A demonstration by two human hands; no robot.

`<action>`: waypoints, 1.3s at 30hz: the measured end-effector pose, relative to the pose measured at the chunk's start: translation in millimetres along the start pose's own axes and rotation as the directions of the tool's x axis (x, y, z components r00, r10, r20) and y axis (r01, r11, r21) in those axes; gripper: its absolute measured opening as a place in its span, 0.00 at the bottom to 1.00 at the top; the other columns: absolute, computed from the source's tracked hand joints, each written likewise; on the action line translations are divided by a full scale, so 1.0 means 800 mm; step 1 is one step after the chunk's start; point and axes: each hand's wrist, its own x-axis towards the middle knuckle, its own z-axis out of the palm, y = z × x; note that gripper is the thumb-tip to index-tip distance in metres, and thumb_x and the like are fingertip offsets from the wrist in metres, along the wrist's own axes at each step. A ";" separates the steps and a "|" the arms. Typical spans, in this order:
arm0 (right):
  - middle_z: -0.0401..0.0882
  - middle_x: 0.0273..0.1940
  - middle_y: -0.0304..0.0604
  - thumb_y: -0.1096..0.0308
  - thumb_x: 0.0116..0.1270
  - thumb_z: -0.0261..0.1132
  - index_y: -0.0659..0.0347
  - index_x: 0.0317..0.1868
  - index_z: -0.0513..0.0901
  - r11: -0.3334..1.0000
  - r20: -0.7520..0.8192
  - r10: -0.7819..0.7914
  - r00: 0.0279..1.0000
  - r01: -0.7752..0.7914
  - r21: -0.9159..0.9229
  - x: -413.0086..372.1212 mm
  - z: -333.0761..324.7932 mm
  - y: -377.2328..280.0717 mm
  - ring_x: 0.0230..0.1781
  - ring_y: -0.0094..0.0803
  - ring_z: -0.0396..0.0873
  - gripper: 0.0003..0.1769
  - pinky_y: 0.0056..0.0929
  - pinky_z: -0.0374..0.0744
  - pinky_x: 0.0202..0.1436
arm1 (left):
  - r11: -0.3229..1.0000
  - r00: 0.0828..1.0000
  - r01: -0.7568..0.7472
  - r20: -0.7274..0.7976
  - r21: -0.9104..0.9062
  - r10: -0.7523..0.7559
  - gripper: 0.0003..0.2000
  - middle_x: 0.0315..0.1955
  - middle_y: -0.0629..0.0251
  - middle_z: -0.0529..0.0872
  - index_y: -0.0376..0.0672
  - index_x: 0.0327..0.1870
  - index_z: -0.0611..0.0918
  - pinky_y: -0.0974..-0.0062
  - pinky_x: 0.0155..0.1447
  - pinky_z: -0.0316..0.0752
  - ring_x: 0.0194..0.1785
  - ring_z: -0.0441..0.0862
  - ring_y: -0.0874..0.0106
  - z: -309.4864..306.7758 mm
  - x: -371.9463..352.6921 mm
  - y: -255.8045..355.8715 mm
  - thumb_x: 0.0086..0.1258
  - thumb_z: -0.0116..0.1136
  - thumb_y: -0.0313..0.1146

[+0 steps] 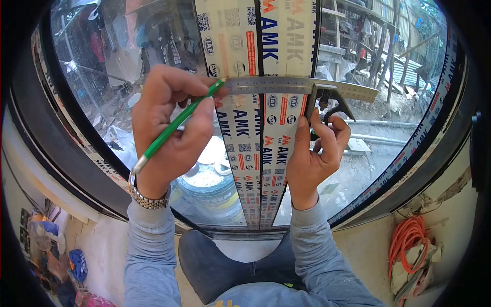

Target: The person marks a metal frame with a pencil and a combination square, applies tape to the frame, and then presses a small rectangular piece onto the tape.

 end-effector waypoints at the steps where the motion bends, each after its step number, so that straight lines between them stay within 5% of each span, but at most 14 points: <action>1: 0.73 0.54 0.47 0.77 0.68 0.77 0.61 0.53 0.92 1.000 0.001 0.002 1.000 -0.002 0.000 0.000 0.000 0.000 0.47 0.33 0.69 0.14 0.29 0.70 0.48 | 0.990 0.998 0.007 0.068 0.142 -0.017 0.06 0.38 0.58 0.90 0.33 0.45 0.82 0.79 0.44 0.80 0.38 0.87 0.76 -0.006 0.002 -0.001 0.69 0.63 0.19; 2: 0.73 0.54 0.47 0.77 0.68 0.77 0.61 0.53 0.92 1.000 0.001 -0.010 1.000 0.010 -0.005 0.001 0.000 0.001 0.47 0.32 0.69 0.13 0.29 0.70 0.48 | 0.959 0.990 0.003 0.135 0.282 -0.043 0.06 0.36 0.60 0.90 0.34 0.44 0.82 0.78 0.42 0.81 0.36 0.87 0.76 -0.009 0.004 -0.002 0.69 0.65 0.20; 8: 0.73 0.54 0.47 0.77 0.68 0.77 0.61 0.53 0.92 1.000 0.004 -0.015 1.000 0.015 -0.022 0.001 -0.001 0.001 0.47 0.32 0.69 0.13 0.29 0.70 0.48 | 0.940 0.969 -0.185 0.212 0.288 0.126 0.05 0.32 0.61 0.89 0.34 0.40 0.83 0.77 0.40 0.82 0.35 0.88 0.77 -0.006 0.015 -0.012 0.68 0.68 0.22; 17: 0.74 0.54 0.48 0.77 0.68 0.77 0.61 0.53 0.92 1.000 0.003 -0.012 1.000 0.012 -0.019 0.002 -0.001 -0.001 0.47 0.33 0.69 0.14 0.29 0.70 0.48 | 0.957 0.959 -0.031 0.278 0.288 -0.053 0.05 0.34 0.61 0.86 0.33 0.42 0.81 0.76 0.45 0.77 0.38 0.85 0.75 -0.006 0.023 0.008 0.72 0.66 0.22; 20: 0.74 0.54 0.48 0.77 0.68 0.76 0.61 0.53 0.92 1.000 0.007 -0.010 1.000 0.010 -0.029 0.002 -0.002 -0.002 0.47 0.33 0.69 0.13 0.29 0.71 0.48 | 0.971 0.973 -0.083 0.228 0.224 0.031 0.05 0.29 0.63 0.88 0.34 0.39 0.82 0.79 0.37 0.79 0.32 0.85 0.80 -0.003 0.024 -0.007 0.70 0.68 0.24; 39: 0.73 0.54 0.48 0.78 0.68 0.76 0.61 0.52 0.92 1.000 0.007 -0.003 1.000 0.003 -0.020 0.003 -0.001 -0.005 0.46 0.32 0.70 0.13 0.30 0.70 0.49 | 0.960 0.981 -0.074 0.193 0.271 0.021 0.05 0.28 0.62 0.87 0.33 0.37 0.82 0.80 0.35 0.75 0.29 0.80 0.81 -0.029 0.024 -0.009 0.70 0.66 0.23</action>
